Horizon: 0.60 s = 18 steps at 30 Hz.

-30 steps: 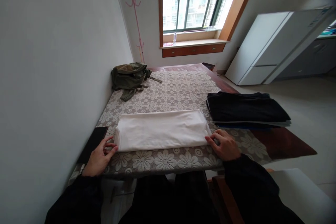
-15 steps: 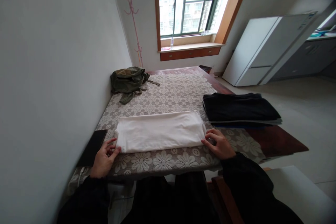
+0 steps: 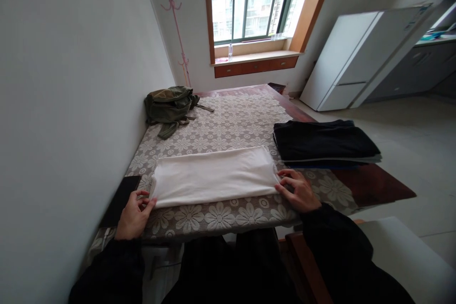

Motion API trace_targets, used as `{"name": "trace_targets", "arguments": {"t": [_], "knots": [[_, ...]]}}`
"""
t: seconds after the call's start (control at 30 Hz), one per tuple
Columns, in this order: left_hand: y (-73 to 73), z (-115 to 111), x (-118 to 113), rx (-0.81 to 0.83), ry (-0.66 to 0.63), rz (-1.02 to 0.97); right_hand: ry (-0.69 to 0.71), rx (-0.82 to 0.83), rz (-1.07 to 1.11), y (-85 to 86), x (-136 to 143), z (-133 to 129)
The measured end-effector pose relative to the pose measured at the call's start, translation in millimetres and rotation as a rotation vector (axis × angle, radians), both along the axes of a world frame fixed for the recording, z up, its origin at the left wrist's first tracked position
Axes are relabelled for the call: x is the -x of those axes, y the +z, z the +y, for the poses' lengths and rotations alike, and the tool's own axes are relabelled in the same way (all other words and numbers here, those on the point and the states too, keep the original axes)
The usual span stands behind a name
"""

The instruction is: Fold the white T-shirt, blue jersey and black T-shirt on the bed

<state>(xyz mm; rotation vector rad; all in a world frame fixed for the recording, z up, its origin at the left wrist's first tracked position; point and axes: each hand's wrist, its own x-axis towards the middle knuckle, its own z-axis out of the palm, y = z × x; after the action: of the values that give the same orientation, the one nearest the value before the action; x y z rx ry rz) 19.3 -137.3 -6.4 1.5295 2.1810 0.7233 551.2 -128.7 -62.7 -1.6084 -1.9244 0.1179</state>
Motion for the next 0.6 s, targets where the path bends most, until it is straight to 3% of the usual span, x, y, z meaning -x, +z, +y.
{"name": "trace_targets", "arguments": {"t": [0.13, 0.2, 0.27, 0.33, 0.4, 0.43, 0.53, 0.6], "knots": [[11.4, -0.9, 3.9, 0.004, 0.008, 0.131, -0.109, -0.061, -0.030, 12.6, 6.4, -3.0], [18.0, 2.1, -7.6, -0.033, -0.028, 0.145, -0.112, -0.102, -0.021, 26.1, 22.2, -0.1], [20.6, 9.5, -33.7, -0.091, -0.139, 0.118, -0.005, -0.093, -0.006, 40.3, 50.9, 7.9], [16.9, 21.3, -72.7, -0.136, -0.337, 0.120, 0.145, -0.018, -0.043, 49.8, 90.4, 20.4], [7.0, 35.8, -117.3, -0.135, -0.555, 0.186, 0.225, 0.044, -0.122, 50.5, 133.4, 34.7], [0.5, 43.1, -138.6, -0.106, -0.603, 0.232, 0.246, 0.069, -0.170, 47.4, 153.1, 41.5], [-20.4, 60.1, -185.4, -0.057, -0.599, 0.360, 0.210, 0.139, -0.251, 28.5, 193.6, 56.3], [-32.2, 65.0, -198.0, -0.086, -0.573, 0.411, 0.163, 0.153, -0.261, 14.1, 202.3, 60.2]]}}
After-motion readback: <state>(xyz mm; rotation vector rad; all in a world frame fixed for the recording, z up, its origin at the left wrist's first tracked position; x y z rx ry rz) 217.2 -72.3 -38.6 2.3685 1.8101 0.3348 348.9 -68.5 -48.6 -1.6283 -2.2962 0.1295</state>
